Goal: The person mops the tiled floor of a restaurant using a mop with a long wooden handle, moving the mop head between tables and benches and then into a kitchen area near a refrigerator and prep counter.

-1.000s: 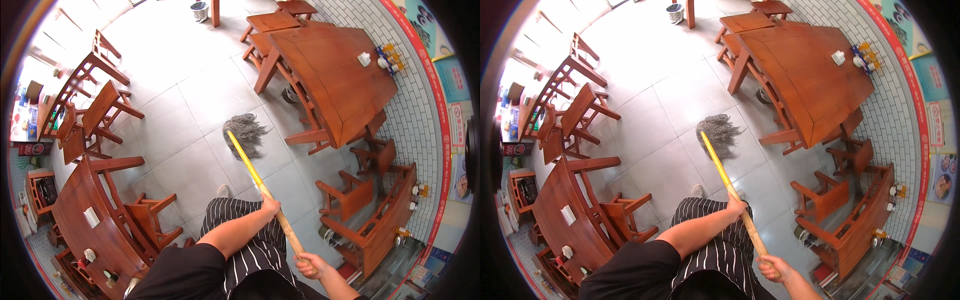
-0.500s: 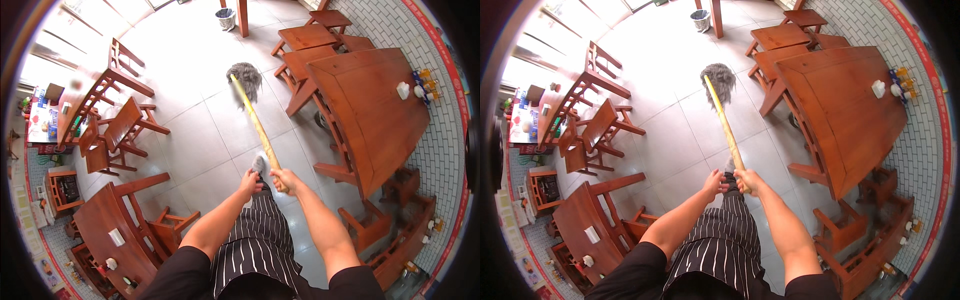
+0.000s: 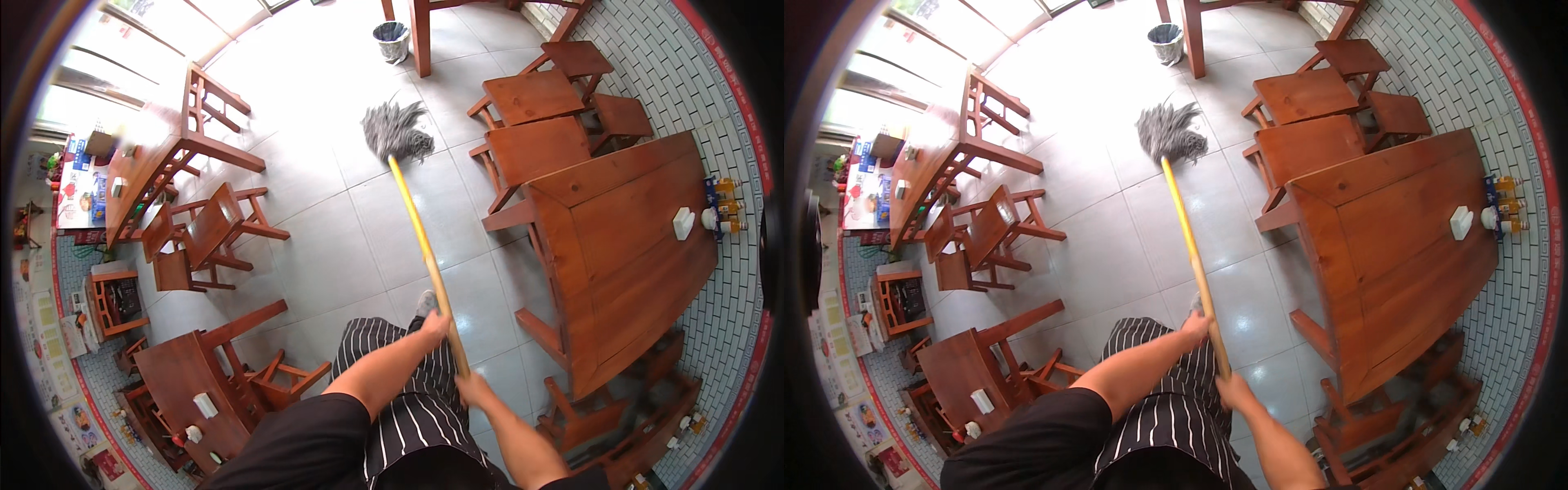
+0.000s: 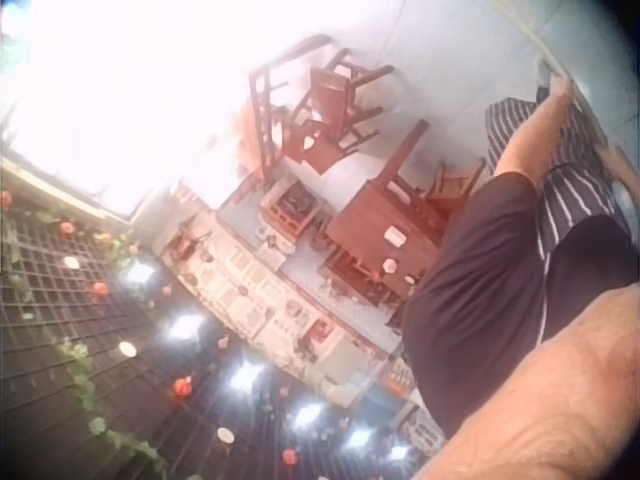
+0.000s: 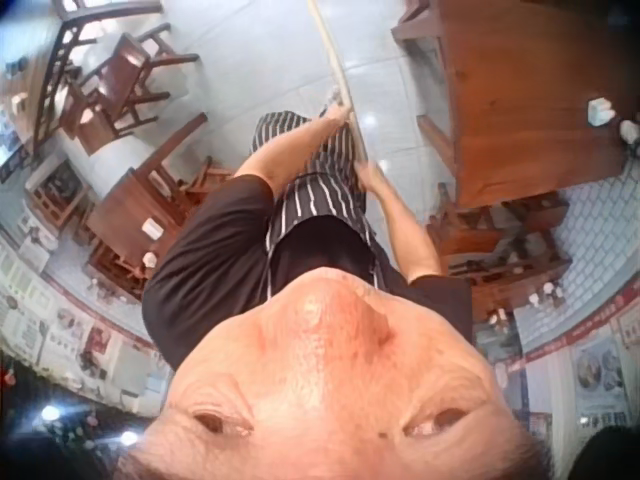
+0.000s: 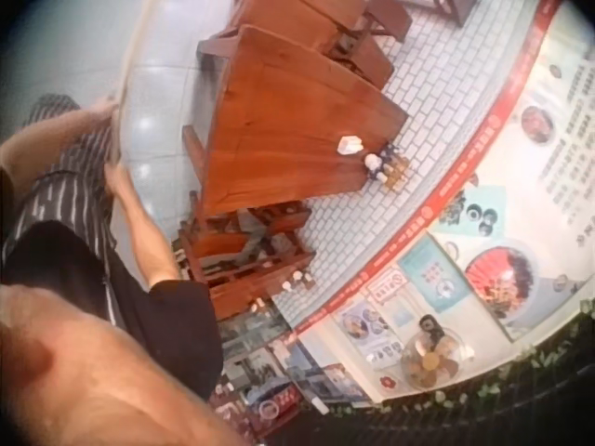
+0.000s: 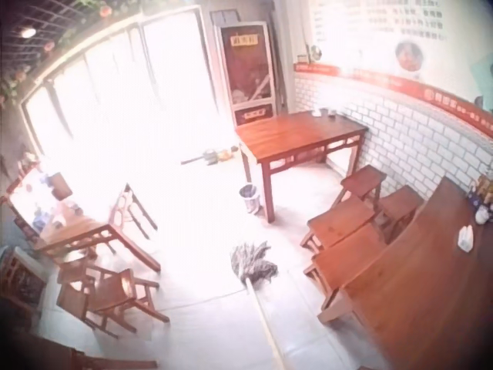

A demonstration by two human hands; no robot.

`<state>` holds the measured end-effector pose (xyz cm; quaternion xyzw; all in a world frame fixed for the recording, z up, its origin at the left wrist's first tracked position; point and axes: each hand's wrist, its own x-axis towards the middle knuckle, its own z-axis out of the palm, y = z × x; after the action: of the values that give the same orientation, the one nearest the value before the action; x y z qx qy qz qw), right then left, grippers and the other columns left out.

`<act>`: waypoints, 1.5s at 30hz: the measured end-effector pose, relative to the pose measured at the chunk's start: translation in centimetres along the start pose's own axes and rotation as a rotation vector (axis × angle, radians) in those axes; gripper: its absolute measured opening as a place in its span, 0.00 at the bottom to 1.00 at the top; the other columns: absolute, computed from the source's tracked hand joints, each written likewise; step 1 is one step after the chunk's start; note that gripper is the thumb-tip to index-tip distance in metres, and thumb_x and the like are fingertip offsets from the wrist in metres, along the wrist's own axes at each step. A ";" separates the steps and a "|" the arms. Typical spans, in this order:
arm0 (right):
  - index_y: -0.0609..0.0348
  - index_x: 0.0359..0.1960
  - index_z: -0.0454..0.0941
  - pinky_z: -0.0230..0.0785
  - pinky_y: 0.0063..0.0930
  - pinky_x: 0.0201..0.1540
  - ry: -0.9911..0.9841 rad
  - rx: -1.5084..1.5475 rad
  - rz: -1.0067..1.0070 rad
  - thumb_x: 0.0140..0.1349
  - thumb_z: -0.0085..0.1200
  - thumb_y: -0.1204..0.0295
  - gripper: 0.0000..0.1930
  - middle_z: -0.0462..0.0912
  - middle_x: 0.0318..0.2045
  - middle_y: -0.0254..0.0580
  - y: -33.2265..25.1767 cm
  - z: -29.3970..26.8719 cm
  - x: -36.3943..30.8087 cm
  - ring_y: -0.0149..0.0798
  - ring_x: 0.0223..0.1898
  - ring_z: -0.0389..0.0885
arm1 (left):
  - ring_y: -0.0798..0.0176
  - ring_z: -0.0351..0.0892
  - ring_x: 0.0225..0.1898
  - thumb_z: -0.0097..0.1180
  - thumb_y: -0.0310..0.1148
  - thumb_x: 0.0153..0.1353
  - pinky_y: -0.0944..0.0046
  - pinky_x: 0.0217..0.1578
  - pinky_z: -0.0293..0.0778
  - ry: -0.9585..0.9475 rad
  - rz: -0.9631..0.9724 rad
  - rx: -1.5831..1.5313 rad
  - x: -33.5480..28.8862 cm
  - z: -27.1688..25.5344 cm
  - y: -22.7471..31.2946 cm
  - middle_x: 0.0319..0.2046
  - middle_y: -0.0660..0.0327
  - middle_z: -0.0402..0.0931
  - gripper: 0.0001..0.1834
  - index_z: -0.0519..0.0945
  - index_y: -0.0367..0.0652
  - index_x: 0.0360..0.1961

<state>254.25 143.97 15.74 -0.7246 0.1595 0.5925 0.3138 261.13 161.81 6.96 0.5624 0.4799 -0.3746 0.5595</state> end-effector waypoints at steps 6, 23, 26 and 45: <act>0.67 0.36 0.74 0.74 0.39 0.31 0.032 -0.154 0.063 0.59 0.53 0.63 0.16 0.80 0.21 0.52 3.4 -3.7 -15.6 0.47 0.25 0.83 | 0.36 0.79 0.46 0.54 0.45 0.62 0.39 0.45 0.77 -0.281 -0.549 -0.089 -0.2 4.6 -2.5 0.46 0.38 0.76 0.26 0.72 0.36 0.53; 0.64 0.48 0.69 0.71 0.53 0.46 0.209 -0.617 -0.023 0.60 0.53 0.60 0.22 0.80 0.37 0.68 -41.3 -2.1 -1.4 0.66 0.43 0.79 | 0.45 0.77 0.52 0.55 0.38 0.54 0.52 0.54 0.72 0.116 0.251 0.071 14.0 -35.1 21.5 0.50 0.43 0.77 0.33 0.66 0.37 0.62; 0.63 0.49 0.67 0.70 0.54 0.46 0.190 -0.640 -0.165 0.61 0.53 0.61 0.22 0.80 0.37 0.68 -52.8 -1.0 3.0 0.67 0.43 0.78 | 0.43 0.69 0.61 0.48 0.35 0.55 0.52 0.60 0.65 0.520 0.368 -0.028 18.2 -53.3 25.4 0.59 0.41 0.69 0.33 0.64 0.35 0.64; 0.69 0.48 0.66 0.72 0.50 0.46 0.075 -0.875 -0.408 0.62 0.51 0.62 0.21 0.79 0.36 0.70 -101.5 8.0 28.4 0.65 0.42 0.79 | 0.49 0.37 0.74 0.39 0.59 0.66 0.41 0.70 0.34 1.422 -0.139 -0.021 17.0 -112.8 38.4 0.73 0.50 0.44 0.40 0.51 0.48 0.72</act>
<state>316.44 229.47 14.72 -0.8259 -0.2388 0.5039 0.0832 289.29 278.77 11.57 0.6332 0.7668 0.0526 0.0912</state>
